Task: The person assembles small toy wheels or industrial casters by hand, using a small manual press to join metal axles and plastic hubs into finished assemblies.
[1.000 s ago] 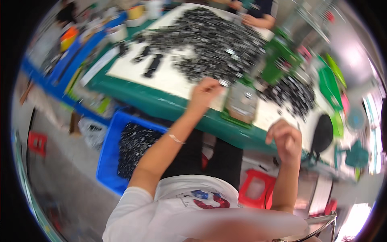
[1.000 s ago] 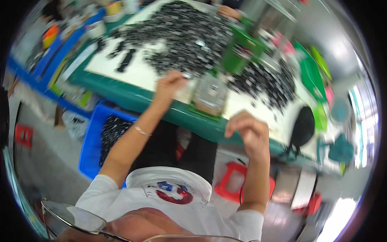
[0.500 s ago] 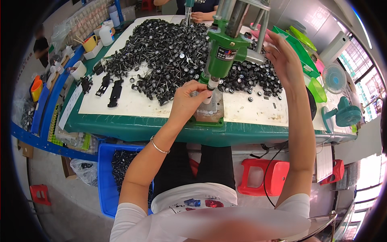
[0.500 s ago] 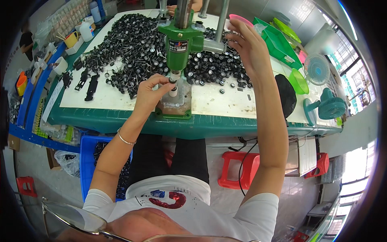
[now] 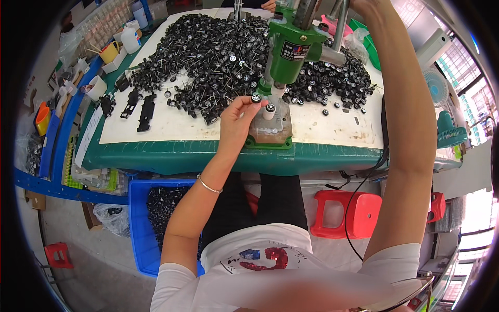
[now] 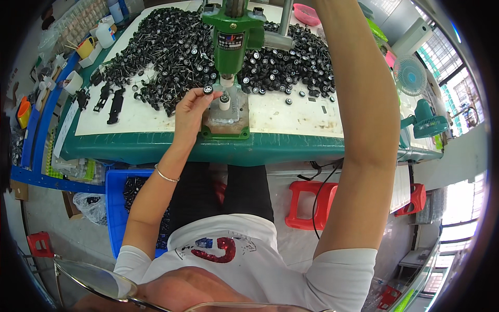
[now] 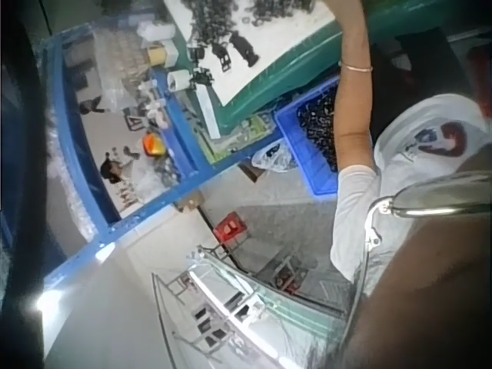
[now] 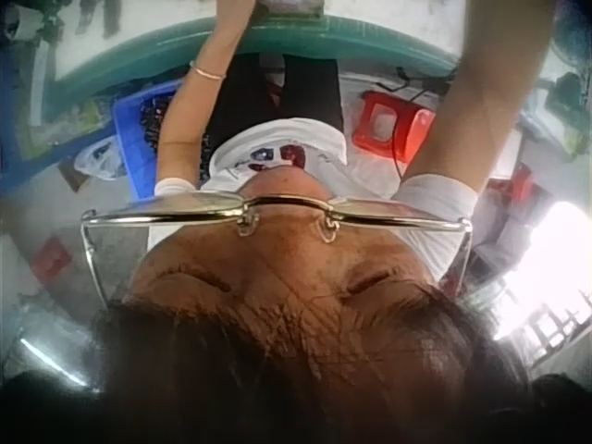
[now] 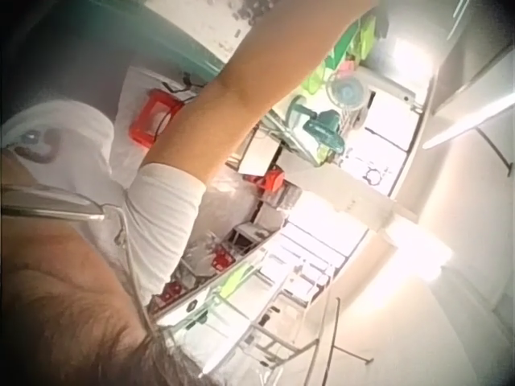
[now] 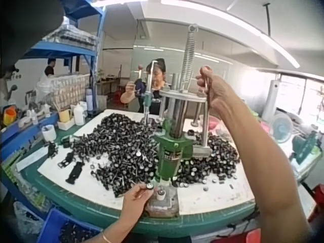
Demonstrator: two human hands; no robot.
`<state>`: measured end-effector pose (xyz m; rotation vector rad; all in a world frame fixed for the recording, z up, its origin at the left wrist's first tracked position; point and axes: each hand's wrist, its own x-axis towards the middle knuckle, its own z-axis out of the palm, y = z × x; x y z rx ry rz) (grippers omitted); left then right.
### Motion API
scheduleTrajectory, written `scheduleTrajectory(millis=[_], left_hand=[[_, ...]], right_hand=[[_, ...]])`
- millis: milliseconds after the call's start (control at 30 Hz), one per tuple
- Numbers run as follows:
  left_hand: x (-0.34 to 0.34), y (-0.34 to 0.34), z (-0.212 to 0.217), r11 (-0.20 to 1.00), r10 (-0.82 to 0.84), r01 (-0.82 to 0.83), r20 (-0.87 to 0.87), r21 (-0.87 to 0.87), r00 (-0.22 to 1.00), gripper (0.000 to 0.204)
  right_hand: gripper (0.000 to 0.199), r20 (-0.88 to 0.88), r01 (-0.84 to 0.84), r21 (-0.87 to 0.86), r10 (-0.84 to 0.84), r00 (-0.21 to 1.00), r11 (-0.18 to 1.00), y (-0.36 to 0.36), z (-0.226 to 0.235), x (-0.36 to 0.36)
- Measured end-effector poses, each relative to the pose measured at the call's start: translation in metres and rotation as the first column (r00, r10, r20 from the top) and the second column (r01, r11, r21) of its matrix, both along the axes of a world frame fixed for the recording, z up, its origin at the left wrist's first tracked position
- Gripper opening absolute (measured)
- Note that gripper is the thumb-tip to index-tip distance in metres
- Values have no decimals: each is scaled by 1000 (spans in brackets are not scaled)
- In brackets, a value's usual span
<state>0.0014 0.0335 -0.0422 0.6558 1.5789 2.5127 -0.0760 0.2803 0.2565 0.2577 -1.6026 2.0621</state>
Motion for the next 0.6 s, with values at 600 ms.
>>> scheduleTrajectory(millis=[600], left_hand=[[11, 12, -15, 993, 65, -69, 36, 100, 997, 14]], right_hand=[[24, -383, 316, 50, -274, 882, 947, -80, -19, 92]])
